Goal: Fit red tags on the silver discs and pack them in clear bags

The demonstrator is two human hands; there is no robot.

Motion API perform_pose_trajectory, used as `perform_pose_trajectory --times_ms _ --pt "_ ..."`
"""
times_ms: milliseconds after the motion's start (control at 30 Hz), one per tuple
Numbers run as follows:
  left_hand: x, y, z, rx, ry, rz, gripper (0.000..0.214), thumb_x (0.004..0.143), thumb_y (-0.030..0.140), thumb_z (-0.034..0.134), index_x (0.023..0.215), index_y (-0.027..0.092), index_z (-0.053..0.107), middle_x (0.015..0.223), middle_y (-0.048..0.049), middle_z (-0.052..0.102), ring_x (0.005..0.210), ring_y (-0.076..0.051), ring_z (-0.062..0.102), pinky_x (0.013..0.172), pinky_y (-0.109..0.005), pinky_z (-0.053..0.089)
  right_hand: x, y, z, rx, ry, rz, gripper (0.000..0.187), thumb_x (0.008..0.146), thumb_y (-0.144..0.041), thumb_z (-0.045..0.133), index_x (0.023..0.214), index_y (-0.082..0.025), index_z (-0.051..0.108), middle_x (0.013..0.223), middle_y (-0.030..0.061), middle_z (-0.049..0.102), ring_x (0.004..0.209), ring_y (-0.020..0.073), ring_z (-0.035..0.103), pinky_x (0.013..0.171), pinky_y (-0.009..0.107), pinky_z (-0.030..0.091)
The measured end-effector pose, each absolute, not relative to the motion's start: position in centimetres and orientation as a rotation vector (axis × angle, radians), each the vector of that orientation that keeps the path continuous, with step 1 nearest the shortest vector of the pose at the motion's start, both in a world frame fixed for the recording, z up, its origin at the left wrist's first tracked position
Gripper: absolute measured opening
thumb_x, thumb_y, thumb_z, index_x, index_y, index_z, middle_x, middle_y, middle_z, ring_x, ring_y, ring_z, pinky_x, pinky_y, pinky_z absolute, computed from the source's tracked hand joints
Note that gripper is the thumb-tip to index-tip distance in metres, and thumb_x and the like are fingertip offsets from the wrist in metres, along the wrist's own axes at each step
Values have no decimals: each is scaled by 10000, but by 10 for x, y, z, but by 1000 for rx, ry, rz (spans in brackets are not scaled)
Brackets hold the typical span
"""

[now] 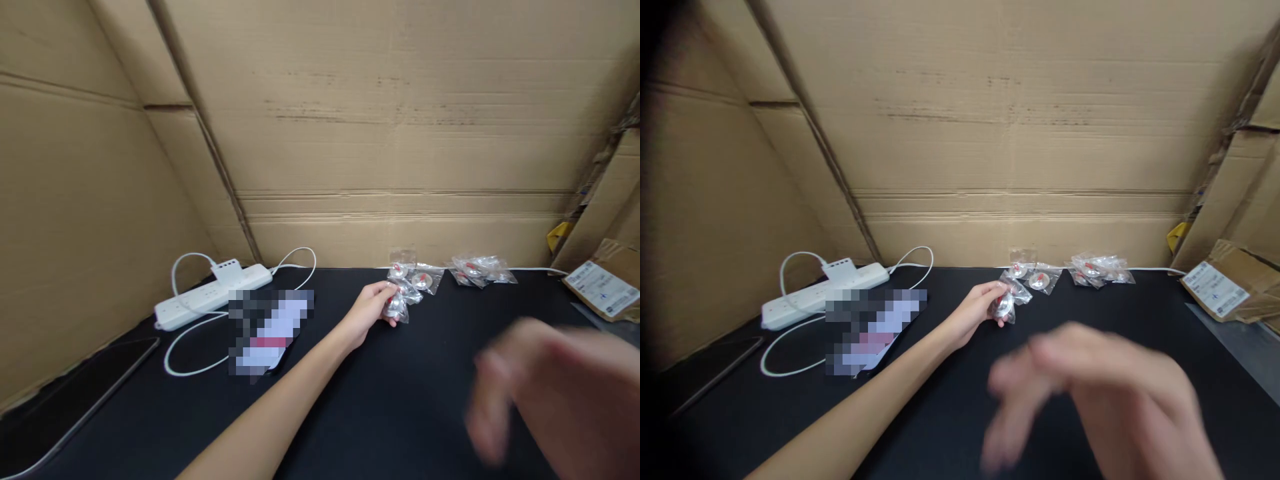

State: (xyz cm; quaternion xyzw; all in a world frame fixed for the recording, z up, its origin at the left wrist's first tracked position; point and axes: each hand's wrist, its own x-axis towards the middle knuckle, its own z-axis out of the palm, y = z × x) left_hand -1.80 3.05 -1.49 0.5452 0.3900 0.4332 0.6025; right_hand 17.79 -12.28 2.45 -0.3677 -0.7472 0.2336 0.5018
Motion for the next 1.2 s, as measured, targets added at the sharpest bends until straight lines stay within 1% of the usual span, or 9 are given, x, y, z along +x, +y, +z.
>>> perform_pose_trajectory --times_ms 100,167,300,433,667,833,967,1067,1200 --pt "-18 28 -10 1283 872 995 213 817 321 610 913 131 625 680 -28 603 528 -132 579 445 -239 480 169 -58 27 -873 -1775 345 241 973 -253 482 1153 -270 641 1086 82 665 926 229 649 833 442 539" --pt "-18 25 -8 1296 852 977 227 805 286 617 975 136 616 721 -34 612 564 -140 595 460 -243 489 168 -21 11 -828 -1933 145 209 944 -239 521 1074 -230 684 1076 92 659 1019 247 620 912 454 505" --pt "-16 21 -7 1368 791 943 248 782 257 638 998 135 617 763 -30 604 574 -124 581 475 -236 487 175 10 -24 -931 -2078 127 341 922 -241 553 1257 -196 595 1180 130 603 1108 267 575 948 456 487" --pt "-13 17 -7 1485 774 920 184 791 262 631 931 144 624 711 -5 569 569 -127 567 466 -239 486 177 5 -31 -950 -1953 374 238 895 -264 599 1117 -209 664 943 73 666 813 202 636 778 377 546" --pt "-20 19 -4 1656 819 906 206 780 242 608 963 167 668 746 -22 599 594 -139 577 467 -233 482 182 16 -28 -903 -1548 1167 258 768 -338 746 965 -172 737 733 63 714 626 178 659 647 348 550" --pt "-28 27 -8 1741 940 882 217 742 229 643 948 168 675 714 -3 570 516 -100 501 436 -210 449 193 23 -27 -919 -1241 1354 307 674 -345 825 871 -127 737 753 93 726 656 188 675 689 364 554" --pt "-27 27 -11 1676 905 921 221 732 265 693 918 153 652 740 -6 576 565 -105 509 481 -219 466 192 22 -28 -889 -1090 1403 276 687 -332 807 830 -130 687 748 71 698 658 167 660 658 316 539" --pt "-26 29 -11 1581 931 1001 245 721 317 729 853 130 640 713 -11 592 565 -100 508 508 -217 446 189 23 -31 -958 -1070 1265 278 702 -365 774 812 -147 641 757 61 672 600 154 627 570 300 521" --pt "-28 31 -10 1532 969 1105 297 719 394 742 804 128 640 642 5 575 514 -93 477 491 -215 412 185 18 -31 -1040 -1219 824 243 770 -390 707 828 -173 614 679 4 580 500 106 516 414 226 392"
